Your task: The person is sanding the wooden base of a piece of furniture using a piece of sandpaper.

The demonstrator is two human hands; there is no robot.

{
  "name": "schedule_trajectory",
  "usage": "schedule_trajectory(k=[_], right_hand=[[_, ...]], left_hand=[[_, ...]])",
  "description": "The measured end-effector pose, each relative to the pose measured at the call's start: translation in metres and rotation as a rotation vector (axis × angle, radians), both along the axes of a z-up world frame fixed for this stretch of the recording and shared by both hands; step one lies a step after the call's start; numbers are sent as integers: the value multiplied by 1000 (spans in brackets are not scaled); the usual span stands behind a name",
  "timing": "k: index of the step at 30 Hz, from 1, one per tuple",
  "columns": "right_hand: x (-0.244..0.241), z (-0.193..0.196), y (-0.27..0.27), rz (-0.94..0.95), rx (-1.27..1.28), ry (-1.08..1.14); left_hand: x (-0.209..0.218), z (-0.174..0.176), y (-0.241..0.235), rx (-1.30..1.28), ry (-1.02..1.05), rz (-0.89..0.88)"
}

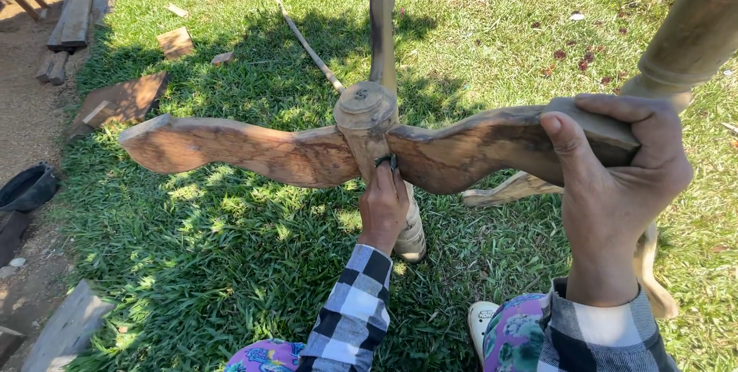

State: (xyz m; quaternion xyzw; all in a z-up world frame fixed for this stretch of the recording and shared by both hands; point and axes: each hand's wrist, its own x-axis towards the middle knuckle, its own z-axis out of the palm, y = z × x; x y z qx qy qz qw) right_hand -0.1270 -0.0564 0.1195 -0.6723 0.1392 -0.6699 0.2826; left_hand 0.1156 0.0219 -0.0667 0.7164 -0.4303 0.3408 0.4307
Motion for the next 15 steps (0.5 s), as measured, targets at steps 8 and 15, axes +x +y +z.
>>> schedule_trajectory(k=[8,15], right_hand=[[1,1,-1,40,-1,-7],[-2,-2,4,14,-4,25]], left_hand=[[-1,33,-1,-32,-47,18],[0,24,19,114,-70,87]])
